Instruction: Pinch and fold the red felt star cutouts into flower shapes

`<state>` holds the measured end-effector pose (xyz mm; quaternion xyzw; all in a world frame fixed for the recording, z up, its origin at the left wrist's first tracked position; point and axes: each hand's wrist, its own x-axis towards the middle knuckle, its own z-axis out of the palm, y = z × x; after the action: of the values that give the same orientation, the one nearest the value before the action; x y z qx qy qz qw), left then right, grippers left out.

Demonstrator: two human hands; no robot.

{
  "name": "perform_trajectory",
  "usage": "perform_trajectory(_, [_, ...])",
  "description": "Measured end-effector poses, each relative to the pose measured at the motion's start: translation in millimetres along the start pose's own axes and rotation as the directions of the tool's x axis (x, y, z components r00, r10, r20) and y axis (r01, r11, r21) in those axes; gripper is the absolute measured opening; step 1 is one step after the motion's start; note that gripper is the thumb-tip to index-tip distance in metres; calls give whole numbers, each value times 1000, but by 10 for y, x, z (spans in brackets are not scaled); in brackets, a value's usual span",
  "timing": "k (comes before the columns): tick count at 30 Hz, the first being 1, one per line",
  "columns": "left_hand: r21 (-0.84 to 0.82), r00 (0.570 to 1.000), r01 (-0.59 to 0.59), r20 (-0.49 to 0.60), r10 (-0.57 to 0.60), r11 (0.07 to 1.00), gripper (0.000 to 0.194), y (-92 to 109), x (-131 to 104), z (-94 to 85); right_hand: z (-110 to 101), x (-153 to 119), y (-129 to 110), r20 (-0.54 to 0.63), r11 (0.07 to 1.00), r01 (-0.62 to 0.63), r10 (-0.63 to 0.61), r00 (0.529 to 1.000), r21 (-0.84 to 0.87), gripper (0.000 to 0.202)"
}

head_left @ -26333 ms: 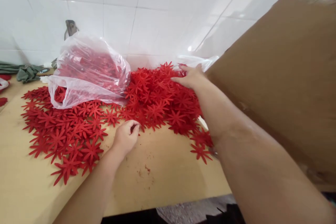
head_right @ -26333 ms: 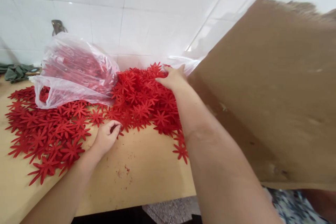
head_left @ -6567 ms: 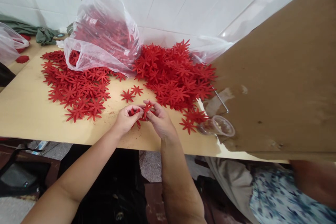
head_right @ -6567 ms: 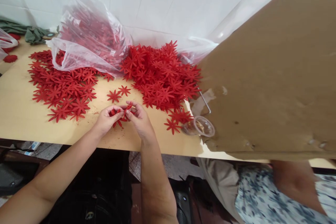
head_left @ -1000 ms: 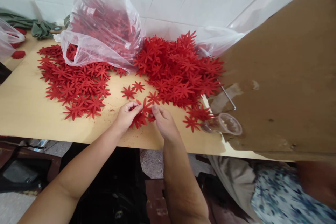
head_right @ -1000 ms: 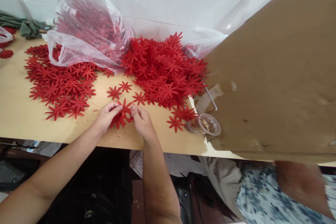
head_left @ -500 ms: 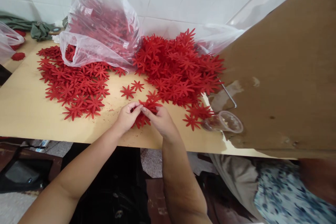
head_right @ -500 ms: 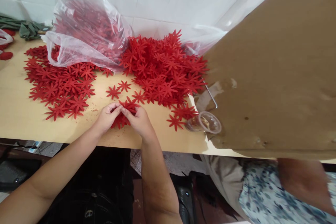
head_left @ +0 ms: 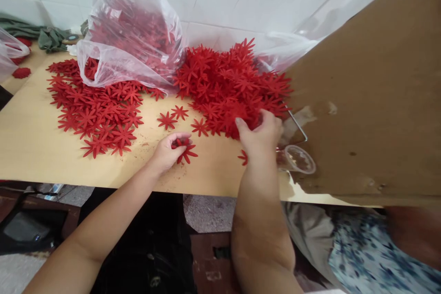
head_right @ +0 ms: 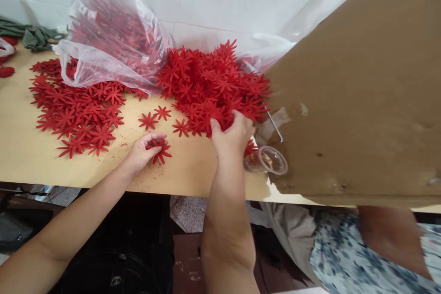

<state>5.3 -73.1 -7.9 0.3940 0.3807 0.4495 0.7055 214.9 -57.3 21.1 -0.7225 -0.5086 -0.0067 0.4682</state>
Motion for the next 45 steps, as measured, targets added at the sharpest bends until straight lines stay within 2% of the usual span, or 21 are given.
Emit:
perform_trajectory(2, [-20, 999, -10, -40, 9, 1000, 24, -22, 26, -4, -89, 28, -58, -77, 987, 5, -18, 997, -160, 60])
perform_trajectory(3, [-24, 998, -24, -54, 23, 999, 23, -29, 37, -5, -115, -13, -116, -84, 988, 9, -22, 996, -156, 62])
perform_trajectory(5, [-22, 997, -54, -63, 52, 998, 22, -33, 50, -7, -103, -198, -260, 33, 999, 37, -38, 999, 29, 56])
perform_trajectory(6, [-18, 996, -65, -66, 64, 998, 21, -31, 52, -8, -62, -326, -332, 164, 984, 1, -31, 986, 179, 52])
perform_trajectory(7, [-14, 994, -77, -72, 76, 997, 21, -26, 51, -10, -1, -465, -397, 317, 943, -89, -19, 948, 321, 51])
perform_trajectory(9, [-4, 988, -112, -104, 111, 994, 20, -8, 41, -13, 152, -729, -503, 569, 838, -304, -9, 822, 453, 52])
perform_trajectory(10, [-1, 983, -132, -126, 131, 991, 20, 2, 33, -15, 228, -835, -542, 630, 790, -381, -8, 777, 480, 50])
perform_trajectory(11, [1, 978, -151, -144, 150, 989, 20, 13, 25, -17, 296, -917, -574, 659, 749, -433, -6, 752, 501, 46])
perform_trajectory(12, [0, 974, -166, -153, 164, 986, 20, 24, 16, -20, 349, -972, -600, 664, 712, -467, 0, 747, 525, 42])
perform_trajectory(16, [10, 973, -188, -131, 188, 982, 22, 47, -10, -27, 431, -992, -641, 624, 620, -503, 27, 781, 602, 27])
perform_trajectory(20, [64, 981, -177, -63, 181, 982, 23, 30, -16, -24, 447, -959, -612, 564, 588, -517, 122, 817, 622, 20])
perform_trajectory(22, [98, 983, -163, -64, 170, 982, 24, 16, -14, -21, 466, -974, -591, 535, 588, -513, 157, 830, 625, 19])
perform_trajectory(27, [95, 981, -165, -88, 173, 982, 26, -6, -2, -19, 499, -1012, -562, 490, 654, -458, 150, 859, 602, 20])
perform_trajectory(32, [52, 989, -141, -38, 143, 989, 27, -12, 1, -13, 503, -1011, -545, 462, 708, -416, 142, 875, 570, 21])
perform_trajectory(38, [25, 991, -135, 5, 135, 990, 27, 4, -14, 5, 502, -1022, -537, 418, 720, -390, 153, 896, 574, 23])
perform_trajectory(42, [21, 990, -137, 28, 136, 990, 22, -3, -8, 8, 477, -1008, -539, 375, 783, -341, 150, 915, 520, 28])
perform_trajectory(45, [19, 989, -144, 27, 144, 989, 20, -22, 13, 1, 465, -998, -538, 386, 788, -354, 161, 908, 504, 32])
